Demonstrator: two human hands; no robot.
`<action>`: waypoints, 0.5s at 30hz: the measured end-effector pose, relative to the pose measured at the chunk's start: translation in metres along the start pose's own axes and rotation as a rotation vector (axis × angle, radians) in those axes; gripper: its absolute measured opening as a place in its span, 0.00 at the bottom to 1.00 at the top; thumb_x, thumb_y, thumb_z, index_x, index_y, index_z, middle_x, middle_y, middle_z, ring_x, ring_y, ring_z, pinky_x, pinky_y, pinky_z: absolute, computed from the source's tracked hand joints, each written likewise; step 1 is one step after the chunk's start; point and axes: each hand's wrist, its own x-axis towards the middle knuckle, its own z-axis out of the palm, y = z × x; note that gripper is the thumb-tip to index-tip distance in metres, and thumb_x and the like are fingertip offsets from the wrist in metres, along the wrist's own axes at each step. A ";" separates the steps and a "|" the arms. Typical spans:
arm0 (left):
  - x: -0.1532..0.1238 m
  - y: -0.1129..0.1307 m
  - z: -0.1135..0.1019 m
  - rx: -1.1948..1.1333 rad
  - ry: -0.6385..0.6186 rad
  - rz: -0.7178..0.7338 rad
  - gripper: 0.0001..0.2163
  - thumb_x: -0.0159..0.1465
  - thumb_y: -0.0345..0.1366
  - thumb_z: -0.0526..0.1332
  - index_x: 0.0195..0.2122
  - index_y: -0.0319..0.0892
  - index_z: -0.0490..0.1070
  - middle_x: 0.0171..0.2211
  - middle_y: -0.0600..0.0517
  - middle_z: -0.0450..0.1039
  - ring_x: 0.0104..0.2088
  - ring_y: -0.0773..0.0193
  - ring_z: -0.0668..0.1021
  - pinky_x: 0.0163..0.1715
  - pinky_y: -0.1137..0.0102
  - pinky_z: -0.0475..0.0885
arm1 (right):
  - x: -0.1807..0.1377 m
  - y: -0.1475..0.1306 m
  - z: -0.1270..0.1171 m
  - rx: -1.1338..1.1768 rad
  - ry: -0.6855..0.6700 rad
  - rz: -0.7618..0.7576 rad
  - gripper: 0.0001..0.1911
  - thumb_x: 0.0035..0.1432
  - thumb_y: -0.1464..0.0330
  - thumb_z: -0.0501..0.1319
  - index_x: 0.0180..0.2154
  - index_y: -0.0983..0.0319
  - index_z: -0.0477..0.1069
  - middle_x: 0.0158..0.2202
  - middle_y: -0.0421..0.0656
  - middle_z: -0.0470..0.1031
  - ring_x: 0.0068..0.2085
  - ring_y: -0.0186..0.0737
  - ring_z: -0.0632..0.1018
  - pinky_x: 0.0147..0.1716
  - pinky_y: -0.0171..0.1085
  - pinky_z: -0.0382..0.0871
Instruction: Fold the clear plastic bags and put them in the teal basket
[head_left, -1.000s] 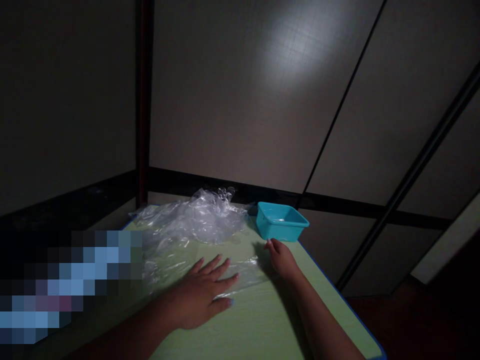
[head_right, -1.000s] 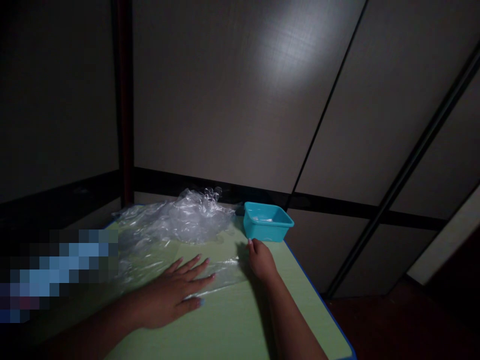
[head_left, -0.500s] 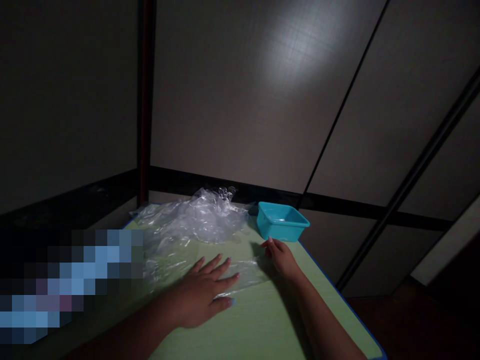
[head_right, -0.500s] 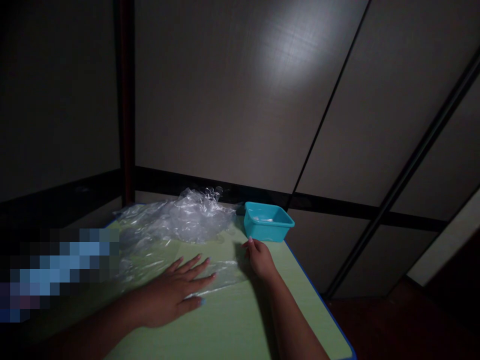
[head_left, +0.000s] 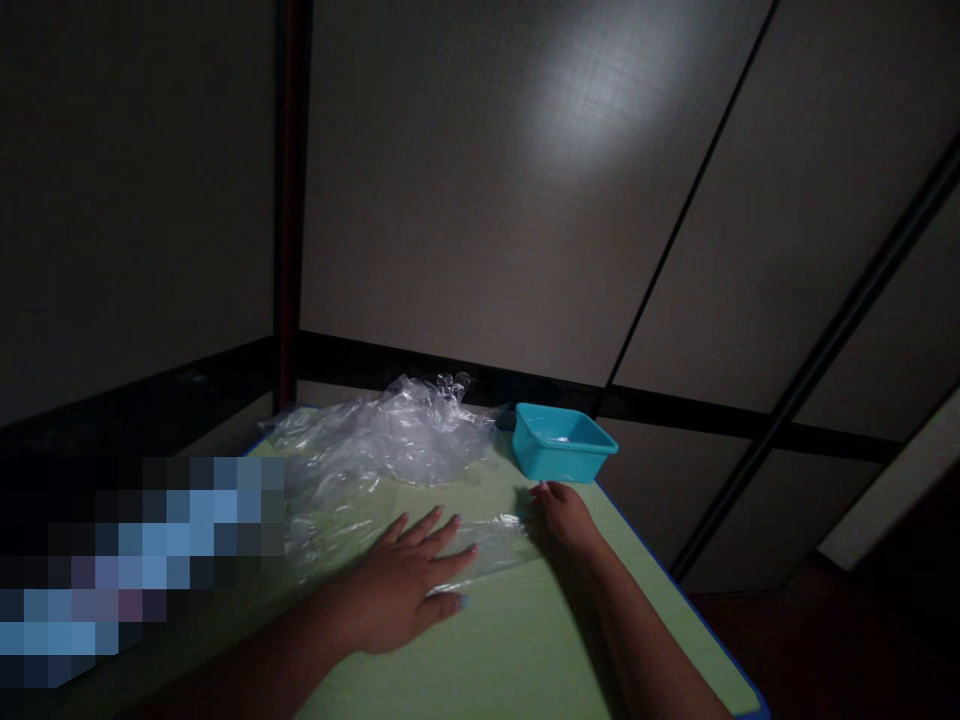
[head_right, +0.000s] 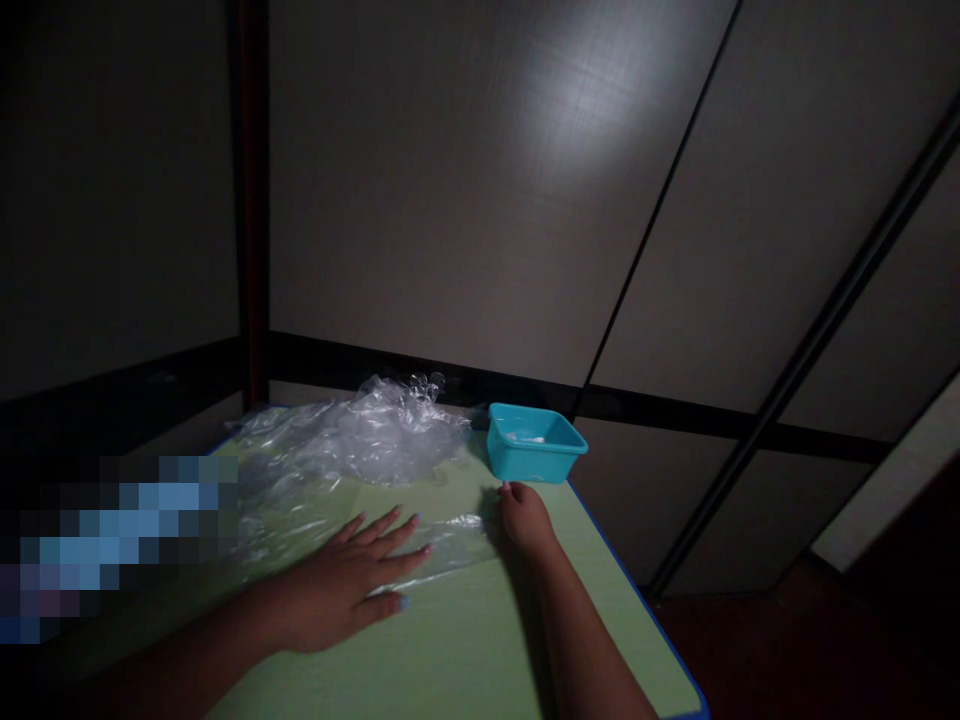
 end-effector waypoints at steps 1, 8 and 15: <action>0.000 0.000 0.000 -0.002 0.002 -0.001 0.24 0.65 0.55 0.41 0.61 0.62 0.43 0.64 0.54 0.36 0.63 0.50 0.42 0.56 0.44 0.43 | 0.000 0.000 0.001 0.006 -0.011 0.014 0.25 0.53 0.52 0.51 0.30 0.67 0.74 0.27 0.50 0.75 0.29 0.43 0.74 0.28 0.38 0.64; -0.001 0.000 0.000 -0.017 -0.003 -0.008 0.24 0.65 0.55 0.42 0.61 0.61 0.44 0.64 0.54 0.36 0.63 0.50 0.40 0.56 0.45 0.41 | -0.002 -0.008 0.002 0.077 -0.035 0.064 0.26 0.55 0.54 0.49 0.34 0.68 0.74 0.28 0.50 0.77 0.27 0.41 0.75 0.27 0.37 0.66; 0.000 0.000 -0.001 -0.017 -0.003 -0.002 0.24 0.65 0.54 0.42 0.61 0.61 0.43 0.64 0.54 0.35 0.63 0.50 0.40 0.56 0.45 0.41 | 0.000 -0.003 -0.001 0.002 0.007 0.032 0.26 0.55 0.54 0.49 0.34 0.68 0.75 0.30 0.51 0.77 0.31 0.44 0.75 0.31 0.38 0.65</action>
